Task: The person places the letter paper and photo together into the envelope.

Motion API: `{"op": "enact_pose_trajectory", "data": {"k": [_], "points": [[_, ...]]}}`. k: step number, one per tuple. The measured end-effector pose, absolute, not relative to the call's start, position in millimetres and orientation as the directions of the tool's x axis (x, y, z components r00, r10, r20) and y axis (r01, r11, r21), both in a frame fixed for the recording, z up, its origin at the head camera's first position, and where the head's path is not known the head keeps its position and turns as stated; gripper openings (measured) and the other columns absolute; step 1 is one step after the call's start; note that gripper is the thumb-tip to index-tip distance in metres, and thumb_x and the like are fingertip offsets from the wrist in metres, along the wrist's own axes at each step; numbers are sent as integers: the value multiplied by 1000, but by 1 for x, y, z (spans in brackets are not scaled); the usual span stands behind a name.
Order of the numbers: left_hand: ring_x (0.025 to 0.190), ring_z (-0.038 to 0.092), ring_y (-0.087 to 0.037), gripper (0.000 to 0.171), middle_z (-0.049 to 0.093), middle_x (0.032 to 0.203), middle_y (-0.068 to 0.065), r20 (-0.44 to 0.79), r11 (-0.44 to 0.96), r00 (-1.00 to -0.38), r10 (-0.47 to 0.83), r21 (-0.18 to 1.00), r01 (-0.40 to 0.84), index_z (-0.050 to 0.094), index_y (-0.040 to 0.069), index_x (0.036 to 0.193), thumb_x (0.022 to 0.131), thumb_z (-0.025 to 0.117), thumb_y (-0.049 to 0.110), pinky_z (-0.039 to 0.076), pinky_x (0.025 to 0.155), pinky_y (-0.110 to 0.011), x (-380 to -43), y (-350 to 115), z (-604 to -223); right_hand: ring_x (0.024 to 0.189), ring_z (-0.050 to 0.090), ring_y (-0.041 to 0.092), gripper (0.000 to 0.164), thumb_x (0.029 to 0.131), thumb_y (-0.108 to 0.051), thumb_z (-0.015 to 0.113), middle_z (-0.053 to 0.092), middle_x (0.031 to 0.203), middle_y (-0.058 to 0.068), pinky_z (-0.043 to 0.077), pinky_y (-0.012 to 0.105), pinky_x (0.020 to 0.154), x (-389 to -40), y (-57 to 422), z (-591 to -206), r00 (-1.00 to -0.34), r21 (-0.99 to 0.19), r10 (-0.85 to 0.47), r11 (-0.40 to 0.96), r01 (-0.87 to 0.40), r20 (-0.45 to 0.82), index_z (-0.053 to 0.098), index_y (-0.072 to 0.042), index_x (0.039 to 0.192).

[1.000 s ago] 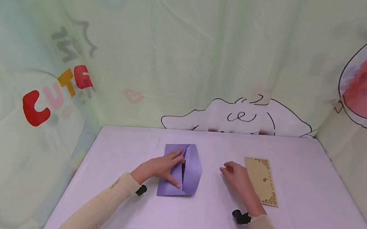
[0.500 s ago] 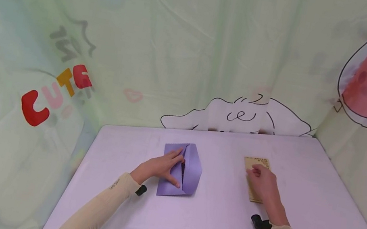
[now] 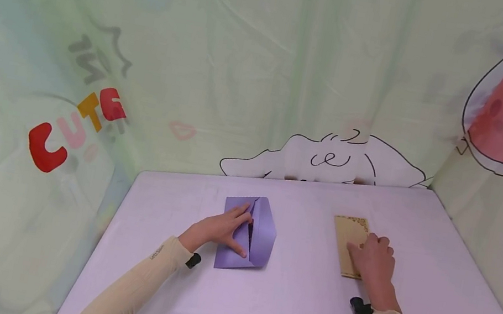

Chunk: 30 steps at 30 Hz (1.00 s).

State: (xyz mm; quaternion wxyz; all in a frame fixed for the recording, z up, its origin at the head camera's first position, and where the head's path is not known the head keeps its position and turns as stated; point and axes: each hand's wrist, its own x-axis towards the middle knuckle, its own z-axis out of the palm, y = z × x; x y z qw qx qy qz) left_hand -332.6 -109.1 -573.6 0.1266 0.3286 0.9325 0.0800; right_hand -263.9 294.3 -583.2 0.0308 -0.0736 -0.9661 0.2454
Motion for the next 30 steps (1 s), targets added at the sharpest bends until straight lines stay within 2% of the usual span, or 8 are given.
{"op": "enact_pose_trajectory", "data": {"k": [6,14,25,28,30], "points": [[153,26,-36,85,14,169,-13,-192,775,-753,629,230,589,41,27,133,70,77,72,49,104,-48,-332,-108,-573,99,42,63,66,96,-25,63,37,119,50,40,64,74,-264,297,-589,-991,-517,135,849,112,8,36,24,129],[152,28,-35,85,14,169,-14,-179,771,-754,632,238,591,41,26,131,70,78,71,50,103,-47,-335,-110,-576,102,37,69,72,94,-28,64,33,116,53,39,66,74,-271,299,-585,-988,-504,149,851,149,-42,30,26,127],[151,28,-38,84,14,169,-15,-170,762,-749,640,266,591,41,27,129,69,79,71,49,105,-48,-336,-110,-575,112,31,70,94,90,-34,69,28,122,57,33,72,93,-284,313,-574,-973,-512,140,831,217,-186,15,29,135],[151,28,-37,83,14,169,-15,-174,763,-749,640,263,591,41,27,129,69,78,72,49,105,-47,-335,-110,-575,109,34,65,97,89,-37,71,30,122,53,37,68,89,-285,317,-574,-961,-550,147,795,255,-232,16,26,137],[151,28,-36,83,14,169,-15,-176,762,-748,640,265,590,41,27,129,70,78,71,49,105,-47,-335,-110,-576,103,39,56,96,89,-40,72,35,118,47,43,60,82,-285,320,-575,-953,-568,155,773,281,-260,19,24,136]]}}
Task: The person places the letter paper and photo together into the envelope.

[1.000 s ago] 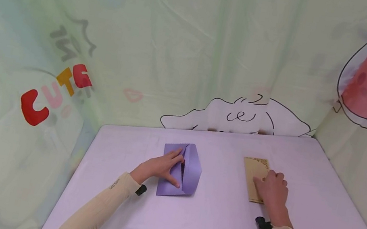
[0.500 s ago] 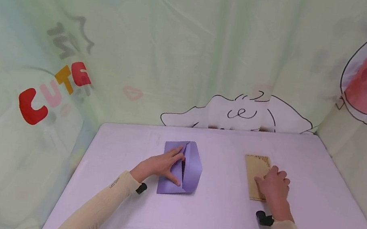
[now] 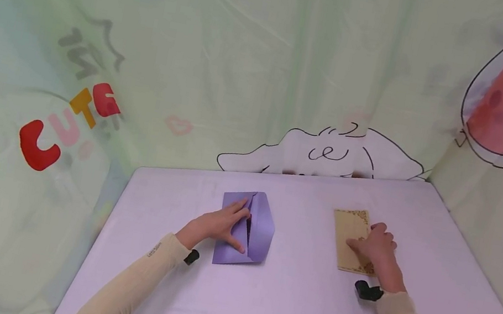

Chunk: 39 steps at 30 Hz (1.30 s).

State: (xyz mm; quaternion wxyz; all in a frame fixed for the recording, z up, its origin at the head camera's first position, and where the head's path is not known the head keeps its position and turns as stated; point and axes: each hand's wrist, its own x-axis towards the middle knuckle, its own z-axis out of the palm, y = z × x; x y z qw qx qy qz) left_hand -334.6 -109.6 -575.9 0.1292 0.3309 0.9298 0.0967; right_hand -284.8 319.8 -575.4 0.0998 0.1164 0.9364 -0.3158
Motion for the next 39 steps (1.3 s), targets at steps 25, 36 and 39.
{"op": "enact_pose_trajectory", "data": {"k": [25,36,39], "points": [[149,30,-31,86,13,169,-14,-187,769,-749,636,237,594,41,26,133,69,78,72,50,103,-44,-333,-110,-573,98,57,40,52,107,-25,42,57,119,39,48,37,73,-277,344,-580,-963,-684,180,677,271,-202,48,21,131],[152,26,-36,86,12,169,-15,-191,770,-750,633,251,586,40,27,132,70,77,72,47,107,-48,-335,-110,-576,101,56,39,51,107,-25,42,57,120,38,47,34,75,-283,338,-578,-968,-712,166,656,252,-189,49,21,129],[152,27,-36,86,13,169,-16,-185,766,-747,639,247,594,40,26,132,70,77,72,48,106,-48,-335,-110,-577,102,55,38,53,107,-26,42,57,121,37,47,35,77,-284,334,-575,-967,-723,157,643,253,-199,49,21,131]]}}
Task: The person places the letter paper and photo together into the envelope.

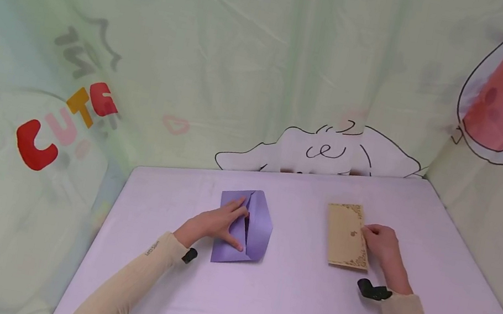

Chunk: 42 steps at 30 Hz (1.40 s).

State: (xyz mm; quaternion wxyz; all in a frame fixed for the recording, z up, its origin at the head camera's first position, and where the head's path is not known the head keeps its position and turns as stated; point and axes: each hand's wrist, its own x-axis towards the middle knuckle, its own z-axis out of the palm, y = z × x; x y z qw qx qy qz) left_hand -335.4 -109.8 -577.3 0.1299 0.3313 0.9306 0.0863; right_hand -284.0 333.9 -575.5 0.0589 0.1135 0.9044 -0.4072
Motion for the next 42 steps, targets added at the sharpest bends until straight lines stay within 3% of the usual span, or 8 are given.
{"op": "enact_pose_trajectory", "data": {"k": [4,23,31,42], "points": [[151,28,-35,86,13,169,-17,-183,763,-744,643,242,600,40,25,133,70,77,72,48,105,-47,-336,-110,-577,104,54,38,54,107,-27,41,56,124,37,48,38,81,-287,327,-574,-963,-736,155,621,270,-222,47,20,133],[153,24,-36,86,10,170,-14,-209,773,-749,629,270,574,40,26,134,71,79,68,44,111,-49,-333,-108,-573,102,53,30,53,107,-30,43,56,128,33,45,28,76,-296,287,-574,-968,-772,123,585,249,-219,51,15,134],[152,26,-36,85,11,169,-16,-198,767,-745,637,267,584,40,25,133,72,79,68,43,111,-46,-334,-108,-571,104,55,32,52,107,-30,45,58,126,32,47,33,81,-301,273,-577,-968,-782,120,571,249,-220,52,14,133],[152,26,-37,85,11,169,-16,-202,767,-745,636,273,580,40,24,133,71,80,67,42,112,-47,-335,-108,-572,98,57,28,49,106,-27,47,62,121,31,46,25,73,-301,258,-580,-974,-798,80,562,219,-211,55,15,130]]}}
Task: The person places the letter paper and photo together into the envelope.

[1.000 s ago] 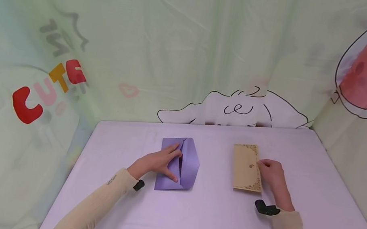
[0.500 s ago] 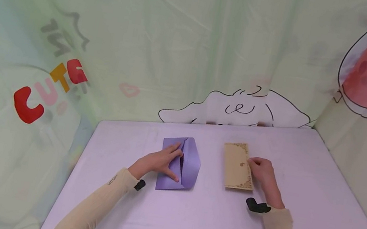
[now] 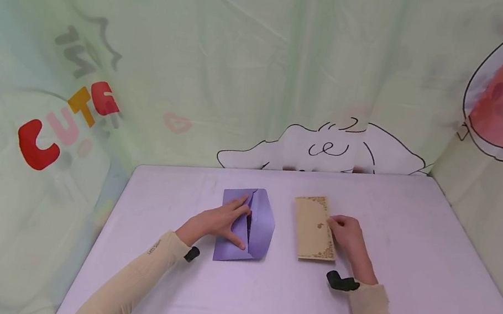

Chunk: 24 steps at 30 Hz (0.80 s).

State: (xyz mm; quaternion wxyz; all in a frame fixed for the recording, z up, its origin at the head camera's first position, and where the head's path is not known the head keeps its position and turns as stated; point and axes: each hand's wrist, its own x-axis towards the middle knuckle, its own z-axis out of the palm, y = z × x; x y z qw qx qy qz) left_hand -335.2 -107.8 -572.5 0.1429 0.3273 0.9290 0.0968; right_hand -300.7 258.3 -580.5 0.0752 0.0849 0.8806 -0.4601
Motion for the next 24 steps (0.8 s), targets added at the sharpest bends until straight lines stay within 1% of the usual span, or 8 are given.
{"op": "enact_pose_trajectory", "data": {"k": [5,9,14,19,21,24], "points": [[151,27,-36,85,11,169,-17,-199,766,-745,637,274,581,41,24,133,71,80,67,44,110,-47,-334,-107,-571,100,58,31,49,106,-27,47,63,120,31,46,26,75,-301,253,-583,-977,-800,71,564,207,-202,55,15,130],[152,26,-38,85,11,169,-16,-203,770,-749,631,278,574,41,25,133,71,81,67,44,110,-50,-333,-107,-571,102,58,32,47,106,-25,48,63,119,32,45,26,76,-301,248,-585,-982,-801,59,571,182,-180,56,16,128],[152,26,-38,85,12,169,-15,-196,771,-751,631,267,578,40,26,133,70,80,68,44,111,-49,-334,-108,-573,100,58,31,47,106,-26,49,63,119,30,46,27,76,-302,240,-586,-980,-804,64,564,190,-187,57,14,128],[151,28,-37,85,13,169,-15,-182,767,-751,635,266,584,41,26,132,70,80,69,45,110,-48,-335,-109,-575,102,58,31,47,106,-26,48,63,121,30,47,30,79,-304,234,-587,-979,-805,64,560,195,-192,57,13,129],[151,27,-37,86,13,169,-15,-181,768,-752,633,268,582,41,27,133,69,80,69,45,109,-49,-336,-109,-576,103,58,30,46,106,-26,48,63,122,29,47,30,80,-305,231,-587,-979,-806,61,560,193,-192,57,13,130],[152,26,-38,86,12,169,-14,-186,770,-754,631,268,579,41,27,133,69,79,70,45,109,-50,-335,-109,-575,101,58,29,47,106,-26,49,64,121,29,47,28,78,-306,227,-585,-980,-811,51,553,190,-195,57,13,130]]}}
